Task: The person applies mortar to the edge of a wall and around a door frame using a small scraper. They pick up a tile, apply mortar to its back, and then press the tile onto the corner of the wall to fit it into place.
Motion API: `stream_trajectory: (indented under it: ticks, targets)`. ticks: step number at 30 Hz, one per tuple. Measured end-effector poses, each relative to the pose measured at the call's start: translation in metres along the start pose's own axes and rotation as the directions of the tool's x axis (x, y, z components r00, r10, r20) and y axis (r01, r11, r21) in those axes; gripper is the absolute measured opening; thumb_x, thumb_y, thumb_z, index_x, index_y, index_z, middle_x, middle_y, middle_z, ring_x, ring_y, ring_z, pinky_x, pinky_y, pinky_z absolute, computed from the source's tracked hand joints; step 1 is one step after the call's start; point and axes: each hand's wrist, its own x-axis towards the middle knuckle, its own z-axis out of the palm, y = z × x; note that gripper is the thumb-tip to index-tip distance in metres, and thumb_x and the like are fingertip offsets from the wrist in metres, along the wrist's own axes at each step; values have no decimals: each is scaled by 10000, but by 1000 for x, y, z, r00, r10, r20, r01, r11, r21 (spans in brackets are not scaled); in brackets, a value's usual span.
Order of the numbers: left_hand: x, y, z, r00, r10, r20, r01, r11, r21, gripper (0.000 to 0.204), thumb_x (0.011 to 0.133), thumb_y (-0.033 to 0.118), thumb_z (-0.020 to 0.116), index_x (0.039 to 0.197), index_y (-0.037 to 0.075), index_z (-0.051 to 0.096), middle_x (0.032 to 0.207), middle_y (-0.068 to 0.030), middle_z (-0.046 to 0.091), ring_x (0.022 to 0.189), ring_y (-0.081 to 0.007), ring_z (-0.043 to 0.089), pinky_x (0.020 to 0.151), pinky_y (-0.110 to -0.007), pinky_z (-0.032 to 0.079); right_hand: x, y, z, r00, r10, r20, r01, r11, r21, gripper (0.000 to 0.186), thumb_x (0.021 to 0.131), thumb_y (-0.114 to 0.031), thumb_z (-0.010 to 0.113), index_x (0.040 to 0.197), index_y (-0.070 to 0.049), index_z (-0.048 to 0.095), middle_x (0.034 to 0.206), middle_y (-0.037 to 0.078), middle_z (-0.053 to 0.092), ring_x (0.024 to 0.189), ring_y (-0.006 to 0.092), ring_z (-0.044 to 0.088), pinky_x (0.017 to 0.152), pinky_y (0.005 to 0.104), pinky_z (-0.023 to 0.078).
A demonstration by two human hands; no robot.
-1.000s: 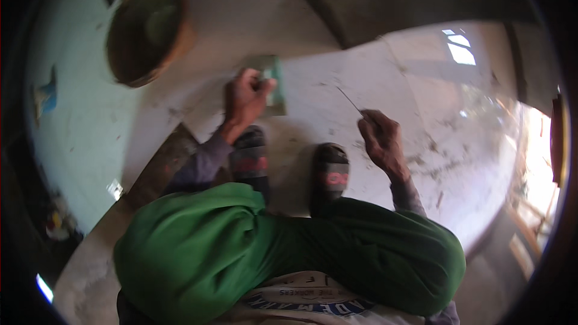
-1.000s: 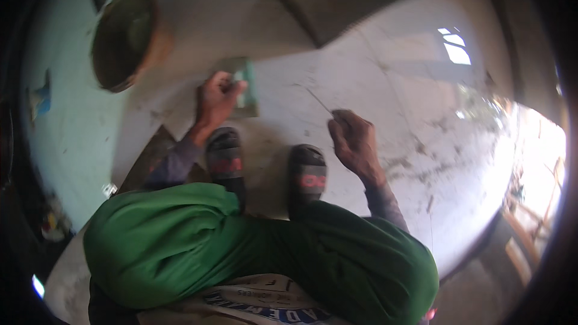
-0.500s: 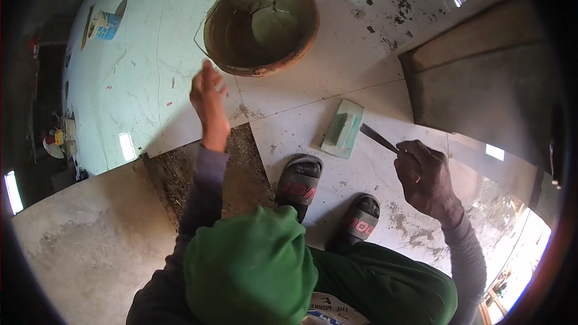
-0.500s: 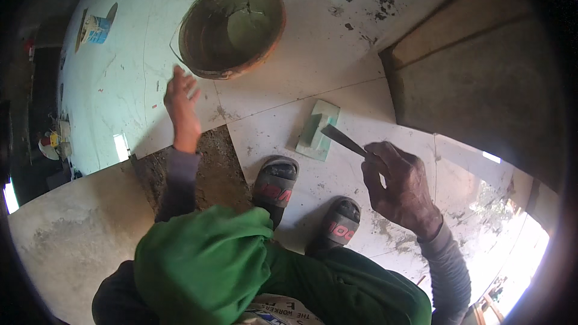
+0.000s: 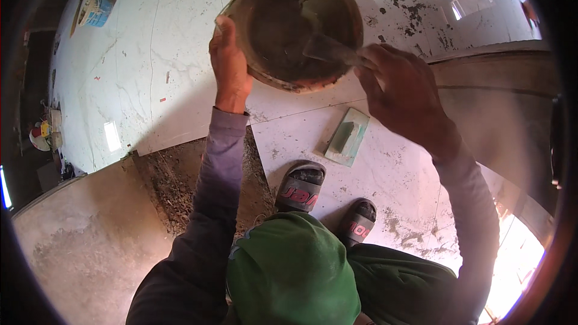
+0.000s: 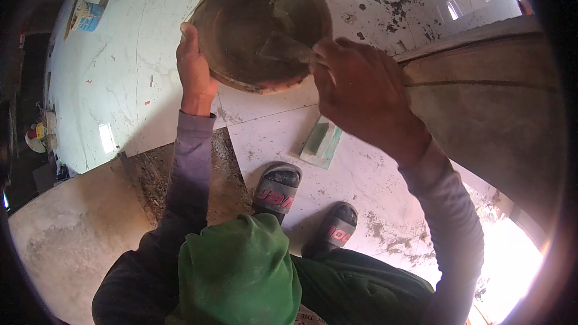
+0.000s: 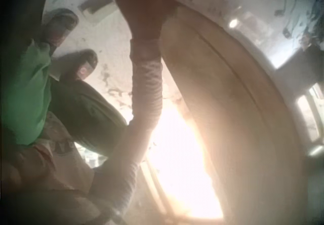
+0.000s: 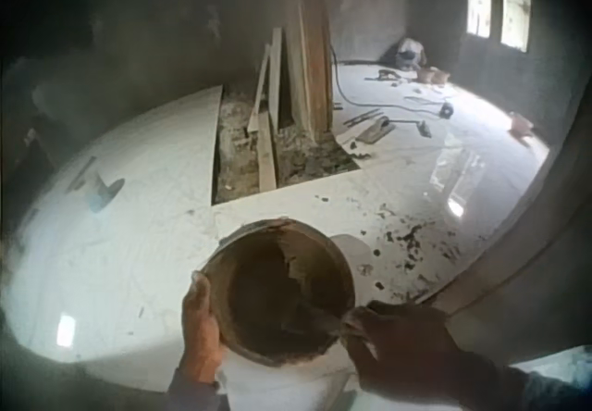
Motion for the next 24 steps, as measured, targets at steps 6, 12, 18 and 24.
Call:
stream_trajectory:
  ticks: [6,12,18,24]
  targets:
    - [-11,-3,19,991,128,33,-132,974,184,604,1015,683,540,927,95,647,711,130,215,660,-23,155,574,-282,124,41,24,62,996,43,80,-36,996,-82,303,866,-135,736,1142,-44,650,1034,175,703,999,397,681,889,513,541]
    - [-21,-5,40,967,255,17,-255,958,128,605,1049,649,499,962,69,650,668,137,212,613,-9,158,522,-271,118,48,33,90,952,-190,-240,174,981,-88,212,761,-175,738,944,-96,668,930,158,671,937,378,665,869,525,521]
    - [-40,-4,52,986,145,77,-159,959,233,575,1070,611,492,847,83,541,724,121,250,669,-4,202,563,-252,166,66,41,103,939,-202,-280,177,978,-111,289,745,-204,762,995,-107,654,1005,149,667,993,378,641,908,522,473]
    - [-41,-7,57,951,282,125,-306,915,264,551,1087,586,475,792,127,402,748,111,241,714,-38,188,602,-267,160,76,19,100,999,12,-42,-16,995,-98,300,767,-244,766,1019,-88,720,1012,171,693,1005,398,674,893,518,511]
